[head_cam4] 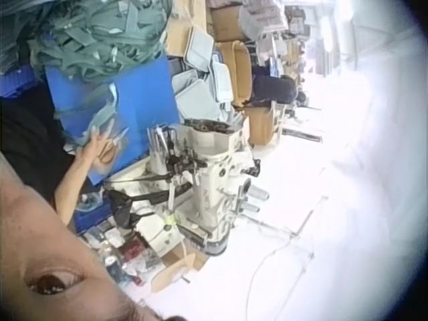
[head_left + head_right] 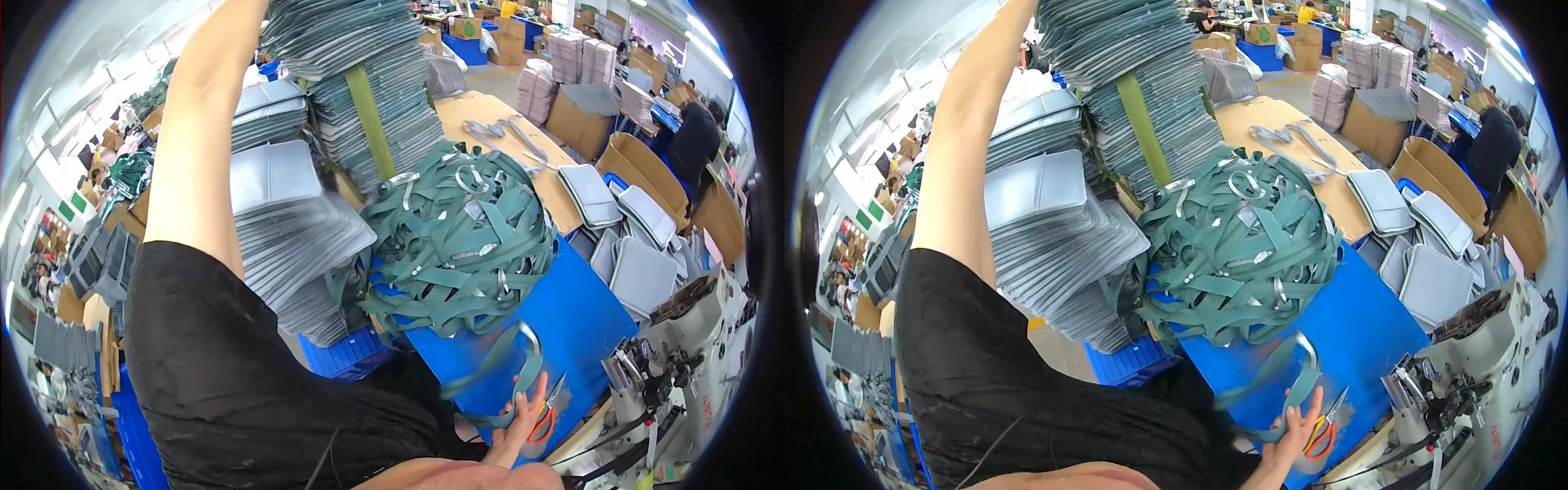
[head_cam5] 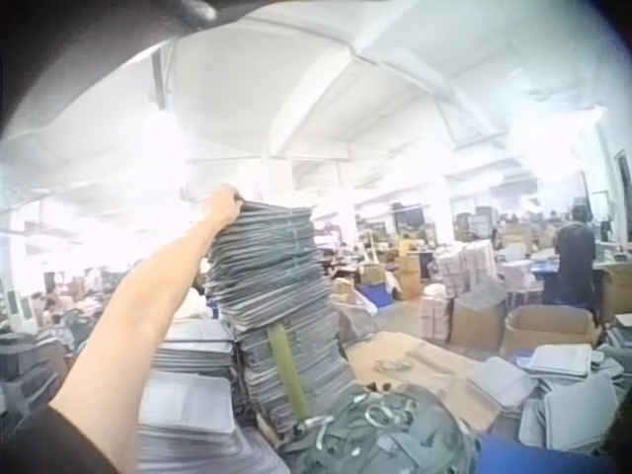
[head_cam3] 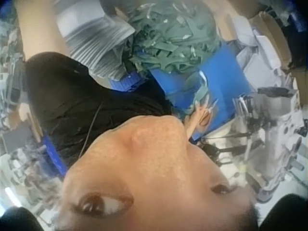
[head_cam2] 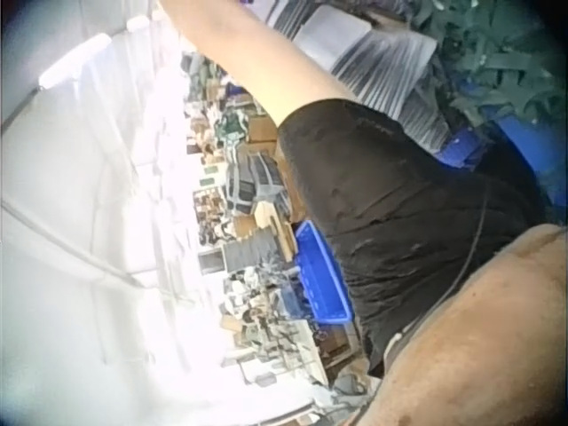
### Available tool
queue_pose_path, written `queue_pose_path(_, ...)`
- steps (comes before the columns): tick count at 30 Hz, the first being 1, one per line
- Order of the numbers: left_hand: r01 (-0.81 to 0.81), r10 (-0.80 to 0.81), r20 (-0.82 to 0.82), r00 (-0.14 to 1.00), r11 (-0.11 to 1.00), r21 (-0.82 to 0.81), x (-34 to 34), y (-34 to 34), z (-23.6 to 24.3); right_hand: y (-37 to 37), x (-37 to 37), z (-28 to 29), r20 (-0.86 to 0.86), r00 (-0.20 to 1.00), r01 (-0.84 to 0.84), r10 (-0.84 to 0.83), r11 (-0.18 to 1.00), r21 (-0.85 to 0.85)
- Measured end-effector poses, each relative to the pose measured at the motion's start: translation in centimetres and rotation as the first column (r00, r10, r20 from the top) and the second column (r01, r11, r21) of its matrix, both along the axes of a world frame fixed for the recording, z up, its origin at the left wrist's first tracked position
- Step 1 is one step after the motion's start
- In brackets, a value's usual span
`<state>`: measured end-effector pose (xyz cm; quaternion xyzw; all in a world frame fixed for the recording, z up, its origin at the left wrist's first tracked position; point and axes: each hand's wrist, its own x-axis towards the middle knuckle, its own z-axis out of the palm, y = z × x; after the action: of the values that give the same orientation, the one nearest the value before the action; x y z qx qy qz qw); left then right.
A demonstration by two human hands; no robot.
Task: The recorder is assembling fabric bags by aligning pieces and trimming excess material with scissors at a sewing workstation.
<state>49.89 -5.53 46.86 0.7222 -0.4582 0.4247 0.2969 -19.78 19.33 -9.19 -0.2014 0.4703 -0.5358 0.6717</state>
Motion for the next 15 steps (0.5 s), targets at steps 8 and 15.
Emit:
queue_pose_path(8, 0.217, -0.167, 0.491, 0.855, 0.975, -0.046, -20.4, 9.7, -6.2, -1.5, 0.0, 2.2, 0.009, 0.999, 0.032, -0.031, 0.988, -0.152)
queue_pose_path(15, 0.488, -0.828, 0.056, 0.558, 0.382, 0.785, -41.2, 14.2, -26.3, -2.0, 3.1, 5.1, -0.006, 0.999, 0.036, -0.038, 0.979, -0.200)
